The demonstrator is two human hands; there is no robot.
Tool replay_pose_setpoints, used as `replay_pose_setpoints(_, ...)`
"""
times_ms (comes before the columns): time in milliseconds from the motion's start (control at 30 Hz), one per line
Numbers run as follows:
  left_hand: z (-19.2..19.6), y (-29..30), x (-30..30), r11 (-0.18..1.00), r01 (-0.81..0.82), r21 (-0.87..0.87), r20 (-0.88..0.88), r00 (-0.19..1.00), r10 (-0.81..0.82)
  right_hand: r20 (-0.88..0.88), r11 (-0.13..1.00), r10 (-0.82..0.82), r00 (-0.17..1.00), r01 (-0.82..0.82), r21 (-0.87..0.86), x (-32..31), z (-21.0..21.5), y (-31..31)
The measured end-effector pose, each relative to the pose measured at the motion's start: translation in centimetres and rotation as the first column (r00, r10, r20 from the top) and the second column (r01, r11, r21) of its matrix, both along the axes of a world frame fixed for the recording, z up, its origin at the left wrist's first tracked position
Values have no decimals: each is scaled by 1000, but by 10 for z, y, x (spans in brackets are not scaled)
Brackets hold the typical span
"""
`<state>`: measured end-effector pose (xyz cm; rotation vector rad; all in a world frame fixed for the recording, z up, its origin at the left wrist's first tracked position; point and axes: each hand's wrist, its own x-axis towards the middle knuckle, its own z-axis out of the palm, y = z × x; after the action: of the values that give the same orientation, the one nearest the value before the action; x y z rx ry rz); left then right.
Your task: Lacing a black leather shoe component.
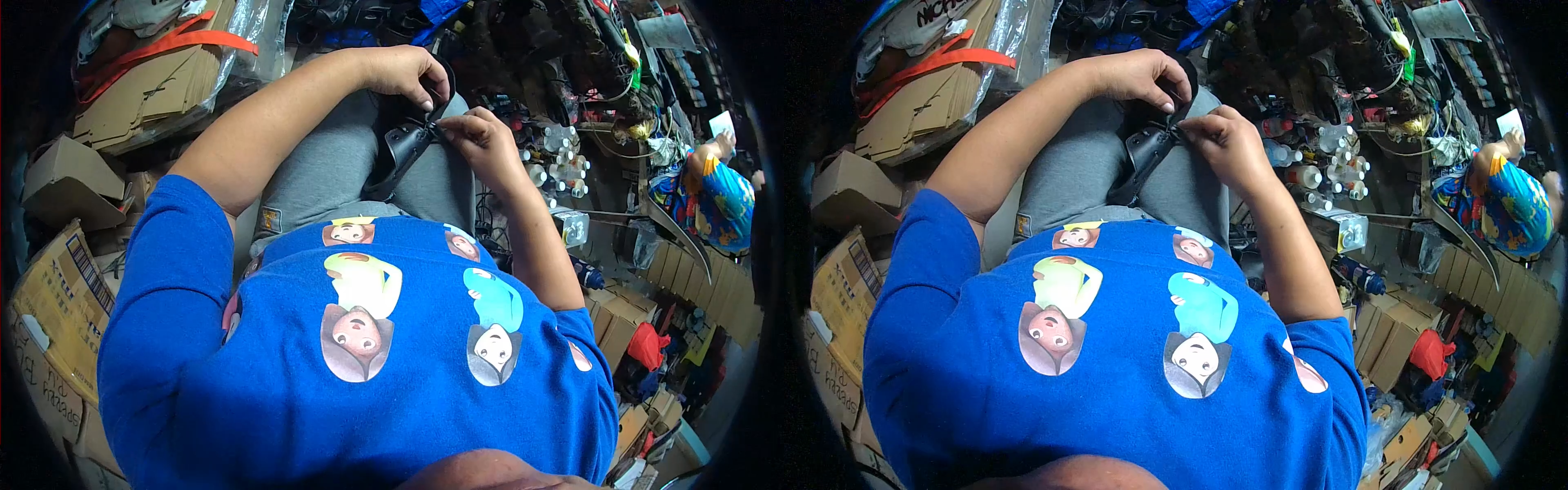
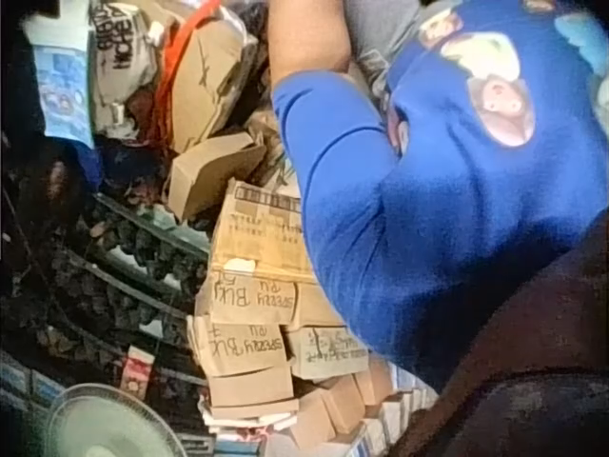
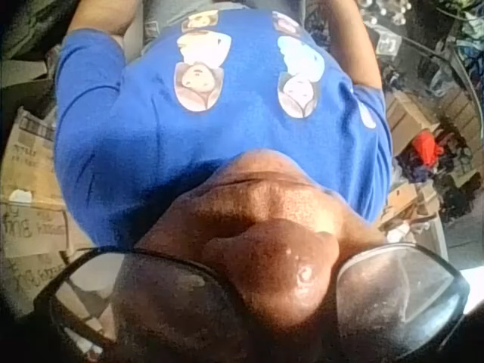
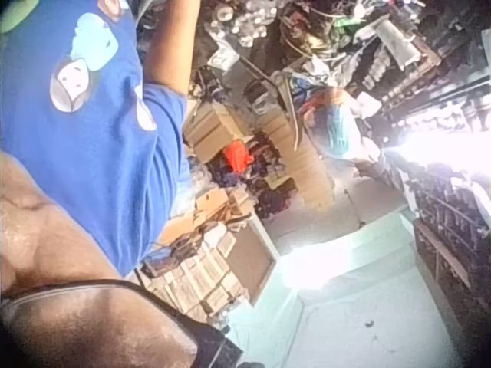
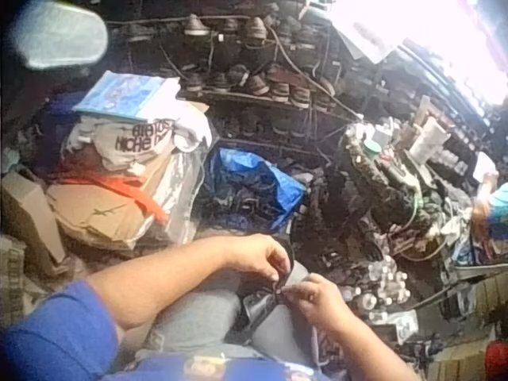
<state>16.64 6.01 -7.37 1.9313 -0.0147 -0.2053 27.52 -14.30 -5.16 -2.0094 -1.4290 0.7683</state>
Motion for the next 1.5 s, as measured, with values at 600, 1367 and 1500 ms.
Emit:
replay_pose_setpoints(600, -9, -5, -3, 984, -58, 171, 131, 991, 36, -279, 998, 40, 959, -50, -30, 17, -22, 3)
replay_pose_setpoints(1367, 20, -32, -137, 813, -453, 365, 307, 883, 355, 435, 988, 108, 894, -145, 52, -25, 2, -18)
replay_pose_setpoints(1500, 18, -24, -157, 690, -486, 536, 322, 873, 366, 445, 990, 101, 890, -136, 48, -26, 3, -19)
